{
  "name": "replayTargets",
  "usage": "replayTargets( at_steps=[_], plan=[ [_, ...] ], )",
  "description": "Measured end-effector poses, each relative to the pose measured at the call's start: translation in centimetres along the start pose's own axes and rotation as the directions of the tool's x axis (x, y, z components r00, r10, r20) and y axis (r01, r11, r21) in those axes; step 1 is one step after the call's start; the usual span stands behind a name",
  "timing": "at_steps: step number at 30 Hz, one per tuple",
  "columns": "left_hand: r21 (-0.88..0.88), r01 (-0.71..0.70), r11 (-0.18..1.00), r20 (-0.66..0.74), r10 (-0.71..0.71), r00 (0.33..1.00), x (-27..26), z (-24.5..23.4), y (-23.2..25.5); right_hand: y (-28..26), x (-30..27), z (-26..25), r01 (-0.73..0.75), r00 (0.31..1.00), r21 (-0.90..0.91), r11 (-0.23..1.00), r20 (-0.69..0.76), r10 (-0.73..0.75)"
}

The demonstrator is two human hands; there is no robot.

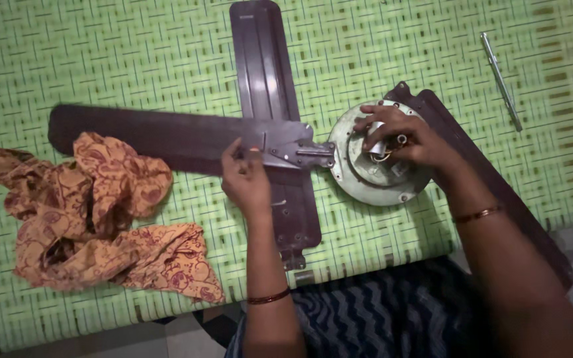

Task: The person removes a fan blade from the motor housing, wipes it with a patterned cloth, and then reattaches the blade to the motor. The person uses their hands to align and secure the blade onto the motor hub.

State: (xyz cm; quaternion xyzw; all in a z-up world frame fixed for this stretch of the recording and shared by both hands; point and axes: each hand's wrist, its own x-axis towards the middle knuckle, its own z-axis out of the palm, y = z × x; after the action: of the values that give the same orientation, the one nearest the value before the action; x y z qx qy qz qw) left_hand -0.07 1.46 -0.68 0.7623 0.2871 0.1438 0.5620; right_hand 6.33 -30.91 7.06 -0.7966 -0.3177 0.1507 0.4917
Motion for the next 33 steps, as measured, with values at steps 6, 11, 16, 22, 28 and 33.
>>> replayTargets(
  at_steps=[6, 11, 16, 22, 28, 33],
  plan=[
    [0.303, -0.103, 0.947, 0.258, 0.022, 0.966, -1.1, -0.5, 2.9, 0.3, 0.4, -1.9, 0.115, 0.956, -0.018, 0.993, 0.272, -0.106],
    [0.437, -0.284, 0.854, 0.331, 0.141, 0.933, -1.2, 0.0, 2.7, -1.7, 0.6, -2.6, -0.157, 0.91, -0.214, 0.964, 0.349, 0.226],
    [0.525, -0.294, 0.799, 0.324, 0.132, 0.937, -1.2, 0.8, 2.0, -6.9, -0.9, -0.4, -0.14, 0.933, -0.771, 0.621, 0.108, 0.343],
    [0.526, -0.27, 0.806, 0.3, 0.121, 0.946, -1.6, 0.8, 2.4, -8.1, -0.2, 10.5, -0.154, 0.95, -0.457, 0.876, -0.311, 0.005],
    [0.485, -0.216, 0.848, 0.325, 0.055, 0.944, -1.5, -0.4, 3.8, -2.0, 6.3, 14.5, -0.293, 0.902, -0.724, 0.624, -0.426, -0.07],
    [0.465, -0.256, 0.847, 0.252, 0.15, 0.956, -1.3, -0.6, 4.5, -0.6, 5.4, 14.2, -0.272, 0.931, -0.686, 0.675, -0.365, 0.005]
  ],
)
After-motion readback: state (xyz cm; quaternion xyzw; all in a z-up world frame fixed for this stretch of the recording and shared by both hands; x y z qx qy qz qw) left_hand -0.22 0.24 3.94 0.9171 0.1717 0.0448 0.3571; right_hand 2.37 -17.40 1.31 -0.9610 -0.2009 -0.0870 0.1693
